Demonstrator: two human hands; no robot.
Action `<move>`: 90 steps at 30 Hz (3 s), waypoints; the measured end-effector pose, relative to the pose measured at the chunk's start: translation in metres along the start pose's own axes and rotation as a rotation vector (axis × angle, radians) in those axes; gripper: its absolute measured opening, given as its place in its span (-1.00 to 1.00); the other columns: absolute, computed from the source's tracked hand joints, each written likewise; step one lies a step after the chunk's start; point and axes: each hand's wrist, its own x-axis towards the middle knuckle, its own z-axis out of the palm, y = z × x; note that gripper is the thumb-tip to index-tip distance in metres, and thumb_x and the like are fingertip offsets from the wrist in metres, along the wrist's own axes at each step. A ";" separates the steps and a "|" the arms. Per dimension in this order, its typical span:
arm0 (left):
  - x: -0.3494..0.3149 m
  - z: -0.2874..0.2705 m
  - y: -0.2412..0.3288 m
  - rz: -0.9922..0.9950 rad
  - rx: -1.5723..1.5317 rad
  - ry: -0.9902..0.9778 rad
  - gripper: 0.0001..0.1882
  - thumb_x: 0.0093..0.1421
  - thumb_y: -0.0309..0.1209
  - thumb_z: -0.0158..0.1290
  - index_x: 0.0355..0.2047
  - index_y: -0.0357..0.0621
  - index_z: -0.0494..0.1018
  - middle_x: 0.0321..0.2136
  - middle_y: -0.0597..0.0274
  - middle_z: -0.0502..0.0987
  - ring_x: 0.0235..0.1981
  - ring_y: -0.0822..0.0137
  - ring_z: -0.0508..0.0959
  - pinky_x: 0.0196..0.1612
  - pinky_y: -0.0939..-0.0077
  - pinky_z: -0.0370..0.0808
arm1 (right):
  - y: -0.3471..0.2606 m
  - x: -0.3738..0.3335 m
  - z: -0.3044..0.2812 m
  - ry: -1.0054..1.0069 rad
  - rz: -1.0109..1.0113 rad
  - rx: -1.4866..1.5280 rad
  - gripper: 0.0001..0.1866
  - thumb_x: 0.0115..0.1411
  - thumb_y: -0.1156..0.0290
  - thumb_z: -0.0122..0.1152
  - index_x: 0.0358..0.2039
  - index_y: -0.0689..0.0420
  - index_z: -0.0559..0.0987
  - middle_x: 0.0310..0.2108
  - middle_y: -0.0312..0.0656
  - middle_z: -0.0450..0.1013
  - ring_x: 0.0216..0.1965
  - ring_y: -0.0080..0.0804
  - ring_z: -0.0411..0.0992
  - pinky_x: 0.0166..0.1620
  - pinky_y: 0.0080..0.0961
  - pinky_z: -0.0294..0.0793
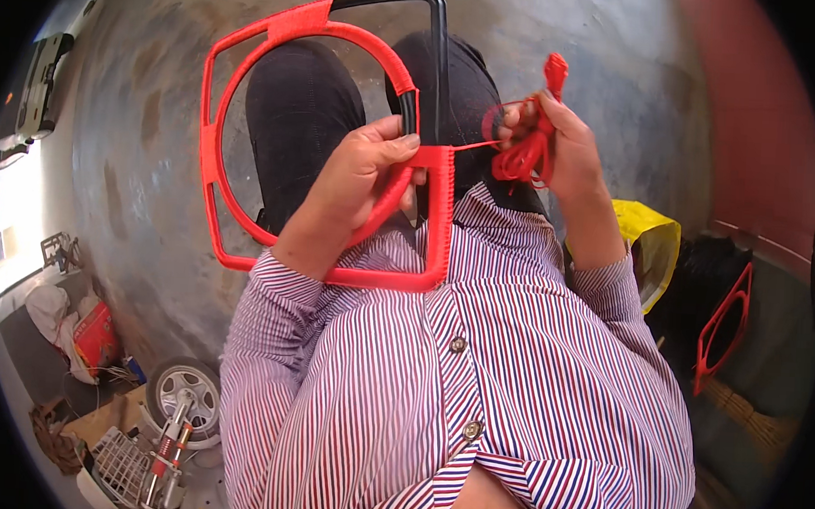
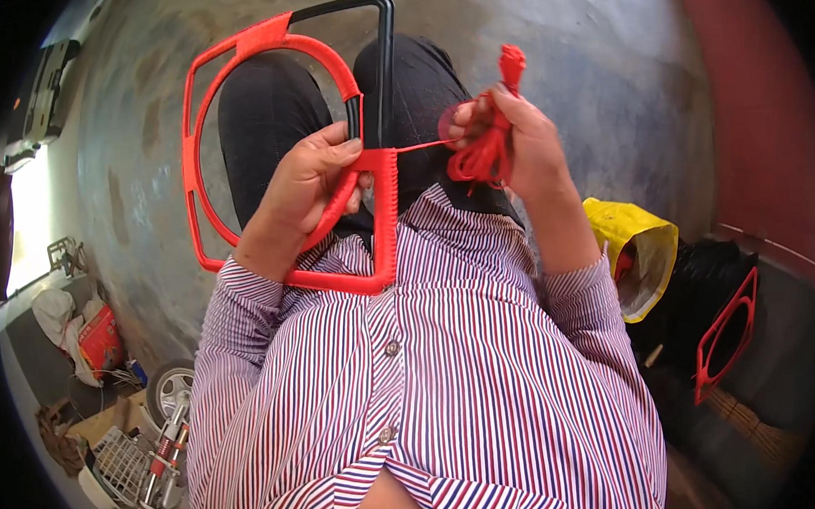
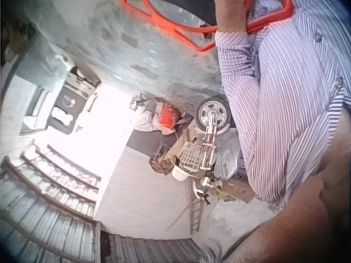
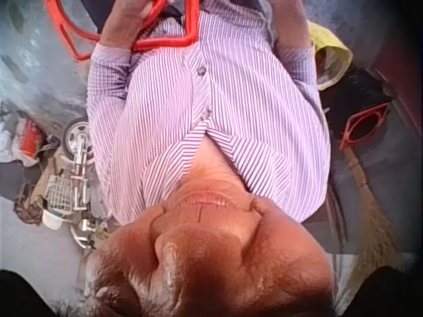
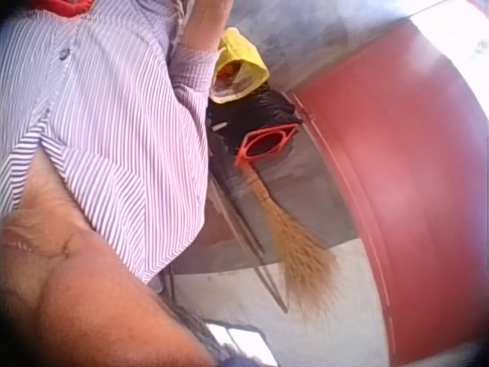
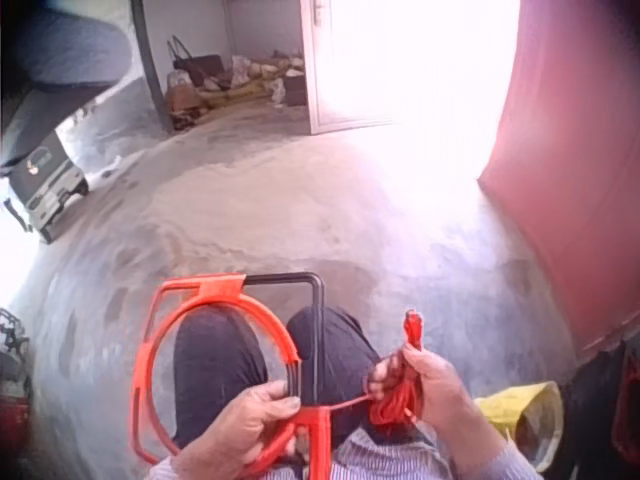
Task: Manually wrapping a square metal frame with red cord or rope for furniture assembly.
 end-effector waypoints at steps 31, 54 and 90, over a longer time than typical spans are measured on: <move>0.006 0.008 -0.009 0.206 -0.137 0.218 -0.70 0.12 -0.76 -0.09 -0.12 -0.39 0.41 -0.24 0.12 0.54 -0.24 0.35 0.59 -0.14 0.50 0.60 | 0.013 0.006 0.048 -0.355 -0.618 -1.568 -0.72 -0.08 0.42 0.37 -0.31 0.18 0.58 -0.41 -0.11 0.49 -0.38 -0.15 0.52 -0.33 -0.35 0.48; -0.002 -0.002 -0.009 0.190 -0.030 0.122 -0.81 0.23 -0.59 -0.11 -0.17 -0.33 0.40 -0.35 0.10 0.57 -0.43 0.39 0.57 -0.37 0.54 0.56 | -0.044 -0.028 0.006 -0.106 -0.273 -0.277 -0.72 0.21 0.41 0.09 -0.10 0.21 0.36 -0.42 -0.31 0.36 -0.58 -0.67 0.26 -0.53 -0.64 0.31; -0.002 0.005 -0.002 0.146 -0.119 0.223 -0.71 0.35 -0.26 -0.10 -0.19 -0.25 0.44 -0.35 0.23 0.56 -0.36 0.41 0.55 -0.34 0.47 0.50 | -0.195 -0.080 -0.191 0.175 -0.778 0.087 -0.66 0.34 0.18 -0.11 -0.17 0.22 0.45 -0.52 -0.32 0.19 -0.55 -0.55 0.16 -0.54 -0.59 0.13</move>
